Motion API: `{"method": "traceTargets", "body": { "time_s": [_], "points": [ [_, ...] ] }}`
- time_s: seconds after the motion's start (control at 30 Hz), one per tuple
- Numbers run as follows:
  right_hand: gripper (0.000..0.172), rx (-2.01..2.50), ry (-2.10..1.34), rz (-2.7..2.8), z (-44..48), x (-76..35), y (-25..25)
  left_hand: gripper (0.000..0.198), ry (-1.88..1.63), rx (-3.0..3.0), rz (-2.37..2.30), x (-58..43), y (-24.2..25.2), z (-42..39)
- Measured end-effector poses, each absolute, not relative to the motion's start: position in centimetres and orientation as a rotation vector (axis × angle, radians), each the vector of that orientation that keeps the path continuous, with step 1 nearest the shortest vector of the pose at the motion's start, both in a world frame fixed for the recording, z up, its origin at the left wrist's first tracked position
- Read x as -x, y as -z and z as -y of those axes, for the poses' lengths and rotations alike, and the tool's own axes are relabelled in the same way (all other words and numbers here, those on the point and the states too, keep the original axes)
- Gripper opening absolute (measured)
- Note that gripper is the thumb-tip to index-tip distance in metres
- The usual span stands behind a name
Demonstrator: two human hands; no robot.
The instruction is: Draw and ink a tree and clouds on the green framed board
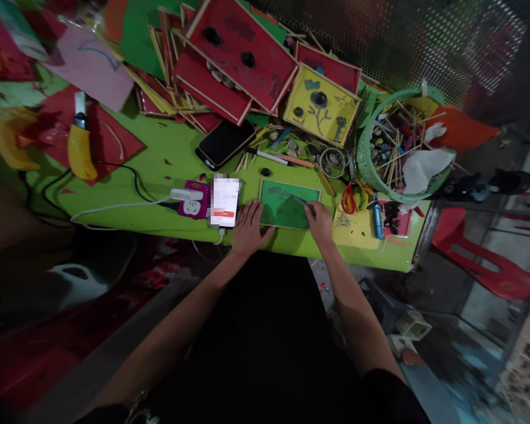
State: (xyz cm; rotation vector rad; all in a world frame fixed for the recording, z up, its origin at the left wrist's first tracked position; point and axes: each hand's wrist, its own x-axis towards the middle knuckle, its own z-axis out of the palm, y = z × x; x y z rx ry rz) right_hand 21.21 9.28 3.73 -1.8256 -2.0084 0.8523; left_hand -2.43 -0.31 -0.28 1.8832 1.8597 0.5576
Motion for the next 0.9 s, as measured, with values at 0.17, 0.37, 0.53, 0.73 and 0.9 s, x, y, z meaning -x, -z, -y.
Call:
{"method": "traceTargets", "body": {
  "time_s": [0.17,0.37,0.53,0.73,0.9],
  "points": [
    [0.037,1.807,-0.855,2.029,-9.38,-21.04,-3.65,0.079,-0.54,-1.875,-1.854,2.47,0.2,0.3],
    [0.038,1.796,-0.855,2.046,-9.46,-20.86,-3.59,0.078,-0.543,-1.889,-1.864,2.45,0.08,0.24],
    [0.037,1.786,-0.864,2.054,-9.44,-20.95,-3.72,0.077,-0.544,-1.878,-1.857,2.47,-0.04,0.21],
    [0.036,1.783,-0.863,2.055,-9.61,-20.96,-3.66,0.077,-0.536,-1.88,-1.862,2.46,-0.06,0.18],
    [0.035,1.784,-0.862,2.041,-9.35,-21.28,-3.76,0.078,-0.522,-1.896,-1.862,2.48,0.09,0.22]
  ]
}}
